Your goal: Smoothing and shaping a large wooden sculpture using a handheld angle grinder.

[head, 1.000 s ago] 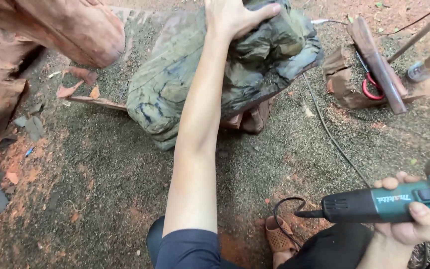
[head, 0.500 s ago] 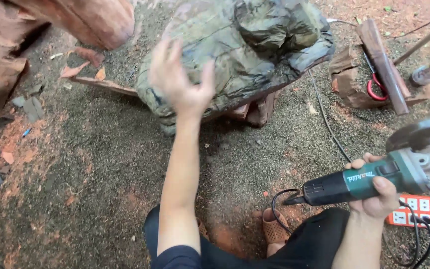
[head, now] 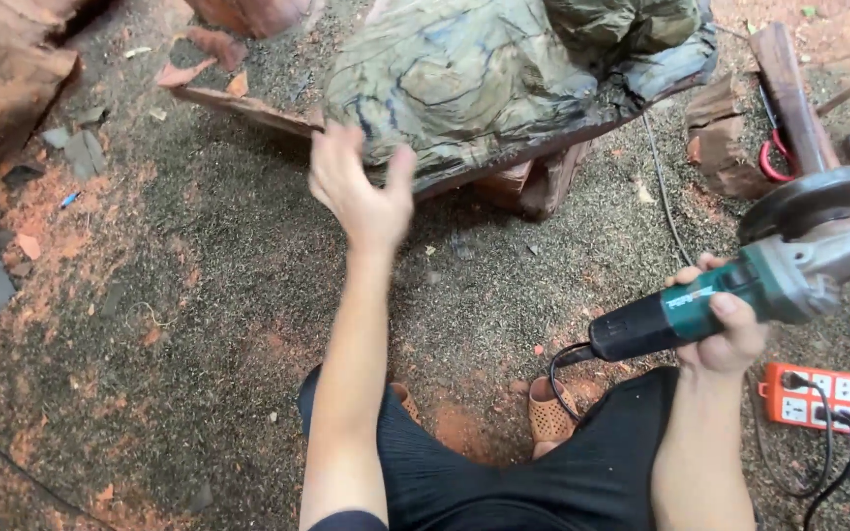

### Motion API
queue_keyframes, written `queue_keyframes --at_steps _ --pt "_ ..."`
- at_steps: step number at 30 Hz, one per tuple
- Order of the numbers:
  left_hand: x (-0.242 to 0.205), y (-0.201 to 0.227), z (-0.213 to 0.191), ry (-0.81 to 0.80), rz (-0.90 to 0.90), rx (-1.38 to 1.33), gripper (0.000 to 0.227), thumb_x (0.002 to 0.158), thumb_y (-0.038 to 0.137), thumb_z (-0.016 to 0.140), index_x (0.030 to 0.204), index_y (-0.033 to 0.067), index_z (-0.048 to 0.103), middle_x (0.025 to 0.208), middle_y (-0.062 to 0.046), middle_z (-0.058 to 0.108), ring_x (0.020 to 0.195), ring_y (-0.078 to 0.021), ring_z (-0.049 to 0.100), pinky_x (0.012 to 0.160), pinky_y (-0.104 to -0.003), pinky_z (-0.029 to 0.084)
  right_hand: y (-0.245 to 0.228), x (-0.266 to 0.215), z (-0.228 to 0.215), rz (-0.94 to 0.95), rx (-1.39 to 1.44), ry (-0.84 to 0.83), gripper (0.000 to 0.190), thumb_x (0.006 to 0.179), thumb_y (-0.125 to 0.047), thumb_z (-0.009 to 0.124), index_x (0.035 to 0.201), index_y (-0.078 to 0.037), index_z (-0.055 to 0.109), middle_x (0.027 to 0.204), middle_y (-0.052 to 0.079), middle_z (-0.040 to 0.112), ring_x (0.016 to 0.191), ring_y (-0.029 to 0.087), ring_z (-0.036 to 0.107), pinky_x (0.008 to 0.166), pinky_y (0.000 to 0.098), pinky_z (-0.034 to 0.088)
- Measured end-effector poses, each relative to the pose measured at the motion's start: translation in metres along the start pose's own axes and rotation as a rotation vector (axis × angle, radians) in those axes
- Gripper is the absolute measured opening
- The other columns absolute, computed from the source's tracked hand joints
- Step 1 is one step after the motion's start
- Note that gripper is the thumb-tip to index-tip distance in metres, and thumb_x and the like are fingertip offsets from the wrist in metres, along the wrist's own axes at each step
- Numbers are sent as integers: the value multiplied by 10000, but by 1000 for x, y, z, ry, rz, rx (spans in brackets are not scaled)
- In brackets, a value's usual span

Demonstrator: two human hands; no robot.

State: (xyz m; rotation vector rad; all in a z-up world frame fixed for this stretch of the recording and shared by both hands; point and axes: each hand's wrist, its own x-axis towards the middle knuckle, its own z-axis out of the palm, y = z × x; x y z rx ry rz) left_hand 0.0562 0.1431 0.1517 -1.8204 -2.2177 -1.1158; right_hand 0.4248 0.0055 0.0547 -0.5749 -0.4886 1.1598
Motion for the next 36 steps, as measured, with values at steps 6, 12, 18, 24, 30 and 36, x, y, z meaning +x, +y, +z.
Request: queue_keyframes --at_steps 6,12,18,24,30,36 --pt "-176 52 -9 -798 25 -720 956 632 412 829 1413 -13 475 1463 -227 522 1360 -374 520 1156 -486 405 41 -19 36 76 -141 -111 676 749 -43 685 1392 -27 477 1186 134 622 933 265 706 820 362 620" --pt "-213 28 36 -1098 -213 -551 1076 468 592 852 1414 238 483 1267 -139 675 1263 -344 608 1119 -477 478 100 -47 74 96 -320 -287 546 709 -54 790 1214 62 619 931 222 716 908 253 733 875 410 602" --pt "-206 5 15 -997 -399 -661 1092 463 391 873 1458 215 459 1255 -161 668 1260 -383 599 1078 -496 498 155 -54 50 91 -520 -277 604 635 21 874 1194 66 650 1021 183 721 979 160 615 885 444 552" --pt "-206 2 4 -919 -520 -681 1013 508 312 843 1437 158 471 1106 -136 716 1171 -302 663 964 -467 560 168 -62 77 164 -577 -348 703 551 40 904 1203 67 642 1097 191 719 1079 172 571 930 492 540" --pt "-242 -32 27 -739 -583 -988 641 521 186 886 1101 29 663 989 -187 729 1024 -344 711 805 -469 549 163 -67 151 373 -542 -315 555 582 18 907 1092 24 689 969 130 722 958 162 632 847 451 560" --pt "-265 -81 63 -607 -726 -1116 574 519 123 946 1017 69 665 919 -73 727 913 -163 676 858 -321 531 213 -64 148 494 -575 -336 446 585 12 906 989 25 717 860 143 721 841 180 663 761 437 562"
